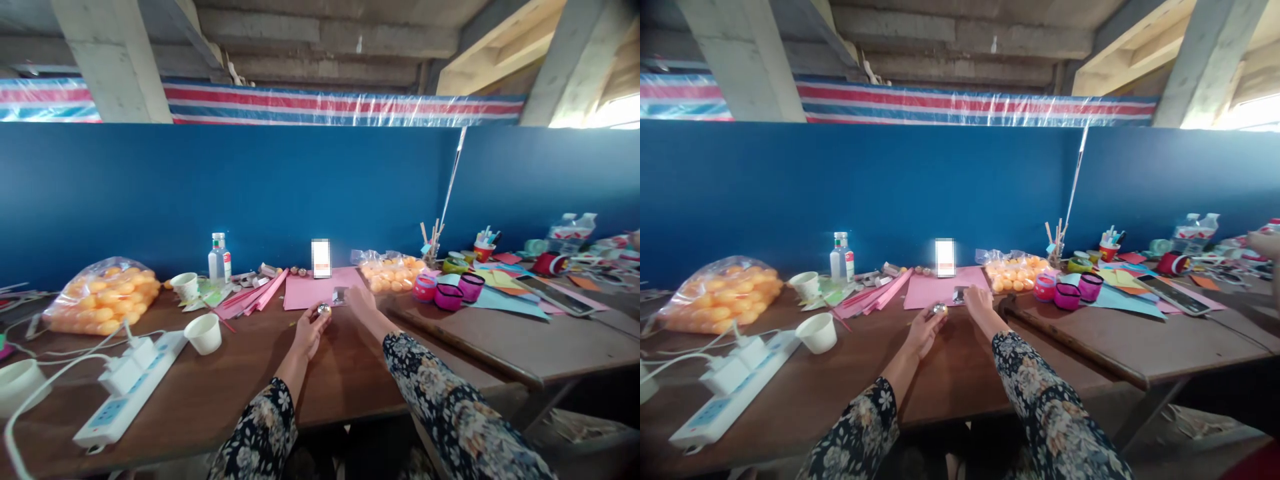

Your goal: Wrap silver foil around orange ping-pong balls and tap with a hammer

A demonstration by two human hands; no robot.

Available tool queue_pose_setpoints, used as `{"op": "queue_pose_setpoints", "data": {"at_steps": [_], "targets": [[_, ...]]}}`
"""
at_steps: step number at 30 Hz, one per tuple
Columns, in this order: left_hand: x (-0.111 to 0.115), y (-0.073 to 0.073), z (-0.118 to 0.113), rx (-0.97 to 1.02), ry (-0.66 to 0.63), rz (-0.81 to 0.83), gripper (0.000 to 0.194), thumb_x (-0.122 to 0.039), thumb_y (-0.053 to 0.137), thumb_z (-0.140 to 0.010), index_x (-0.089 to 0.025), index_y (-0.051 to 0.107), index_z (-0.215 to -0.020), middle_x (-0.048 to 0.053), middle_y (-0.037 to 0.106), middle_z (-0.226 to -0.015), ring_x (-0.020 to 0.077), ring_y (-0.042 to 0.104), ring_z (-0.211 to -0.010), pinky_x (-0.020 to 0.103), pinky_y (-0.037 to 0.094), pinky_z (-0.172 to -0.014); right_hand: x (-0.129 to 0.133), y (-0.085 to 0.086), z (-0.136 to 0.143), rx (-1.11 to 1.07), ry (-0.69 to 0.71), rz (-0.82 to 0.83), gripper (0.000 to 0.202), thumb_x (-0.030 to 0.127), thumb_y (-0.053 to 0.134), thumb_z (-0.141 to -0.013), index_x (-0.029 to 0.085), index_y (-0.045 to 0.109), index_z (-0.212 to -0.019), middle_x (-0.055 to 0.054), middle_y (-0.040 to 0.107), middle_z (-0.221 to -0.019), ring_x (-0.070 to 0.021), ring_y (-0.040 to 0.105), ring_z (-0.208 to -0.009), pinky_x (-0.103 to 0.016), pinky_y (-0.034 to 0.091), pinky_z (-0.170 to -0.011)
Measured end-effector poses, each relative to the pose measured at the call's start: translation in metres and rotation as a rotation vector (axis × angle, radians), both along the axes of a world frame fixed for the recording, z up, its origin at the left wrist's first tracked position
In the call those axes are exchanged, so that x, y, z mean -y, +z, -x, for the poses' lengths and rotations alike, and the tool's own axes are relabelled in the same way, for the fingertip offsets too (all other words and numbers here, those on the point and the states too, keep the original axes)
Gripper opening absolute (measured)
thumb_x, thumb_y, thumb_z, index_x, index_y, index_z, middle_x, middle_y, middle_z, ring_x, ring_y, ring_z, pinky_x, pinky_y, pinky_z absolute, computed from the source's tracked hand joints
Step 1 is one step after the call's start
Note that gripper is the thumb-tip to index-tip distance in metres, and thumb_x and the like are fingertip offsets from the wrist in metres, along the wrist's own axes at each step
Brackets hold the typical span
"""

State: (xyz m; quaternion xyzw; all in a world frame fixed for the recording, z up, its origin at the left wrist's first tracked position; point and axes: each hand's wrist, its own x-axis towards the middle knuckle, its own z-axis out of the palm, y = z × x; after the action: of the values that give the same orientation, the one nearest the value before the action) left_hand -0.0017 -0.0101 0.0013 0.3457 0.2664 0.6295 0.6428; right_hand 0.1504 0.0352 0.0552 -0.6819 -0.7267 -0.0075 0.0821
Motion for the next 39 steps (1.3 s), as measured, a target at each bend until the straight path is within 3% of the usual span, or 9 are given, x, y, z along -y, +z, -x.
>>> {"op": "queue_pose_setpoints", "data": {"at_steps": [14,22,26,32,39], "targets": [[0.001,-0.001,0.0,0.002,-0.008,-0.016,0.04,-0.015,0.069,-0.059,-0.018,0.059,-0.097,0.004,0.064,-0.088,0.0115,0.058,-0.08,0.027,0.044,-0.077,-0.005,-0.007,0.012,-0.045,-0.074,-0.087,0.028,0.016,0.037,-0.081,0.014,0.063,-0.092,-0.015,0.063,-0.091,-0.0228,0.059,-0.086,-0.028,0.041,-0.068],[0.001,0.001,-0.001,0.016,0.006,0.012,0.042,-0.015,0.069,-0.06,-0.017,0.057,-0.101,0.005,0.064,-0.09,0.0116,0.059,-0.08,0.027,0.045,-0.077,-0.009,-0.011,0.009,-0.183,-0.089,-0.157,0.023,0.022,0.04,-0.08,0.016,0.06,-0.089,-0.013,0.061,-0.092,-0.0212,0.058,-0.082,-0.028,0.039,-0.065],[0.0,0.001,-0.001,0.04,0.032,0.035,0.042,-0.016,0.068,-0.062,-0.016,0.056,-0.103,0.006,0.063,-0.092,0.0119,0.059,-0.081,0.026,0.046,-0.077,0.001,-0.018,0.009,-0.473,0.0,-0.324,0.02,0.024,0.038,-0.08,0.016,0.056,-0.08,-0.008,0.062,-0.08,-0.0174,0.057,-0.076,-0.026,0.039,-0.066],[-0.001,0.0,0.003,0.063,0.026,0.042,0.047,-0.018,0.065,-0.065,-0.023,0.051,-0.11,0.004,0.063,-0.094,0.013,0.06,-0.08,0.029,0.047,-0.075,0.026,-0.028,0.019,-1.067,0.194,-0.382,0.018,0.03,0.04,-0.078,0.017,0.051,-0.073,0.0,0.057,-0.062,-0.0118,0.053,-0.053,-0.022,0.04,-0.054],[-0.002,0.004,0.004,0.053,0.051,0.066,0.04,-0.017,0.064,-0.066,-0.02,0.054,-0.105,0.003,0.065,-0.088,0.0107,0.061,-0.073,0.023,0.047,-0.07,0.041,-0.037,0.021,-1.141,0.15,-0.365,0.028,0.041,0.047,-0.073,0.015,0.058,-0.073,-0.001,0.058,-0.057,-0.0133,0.053,-0.053,-0.022,0.04,-0.052]]}}
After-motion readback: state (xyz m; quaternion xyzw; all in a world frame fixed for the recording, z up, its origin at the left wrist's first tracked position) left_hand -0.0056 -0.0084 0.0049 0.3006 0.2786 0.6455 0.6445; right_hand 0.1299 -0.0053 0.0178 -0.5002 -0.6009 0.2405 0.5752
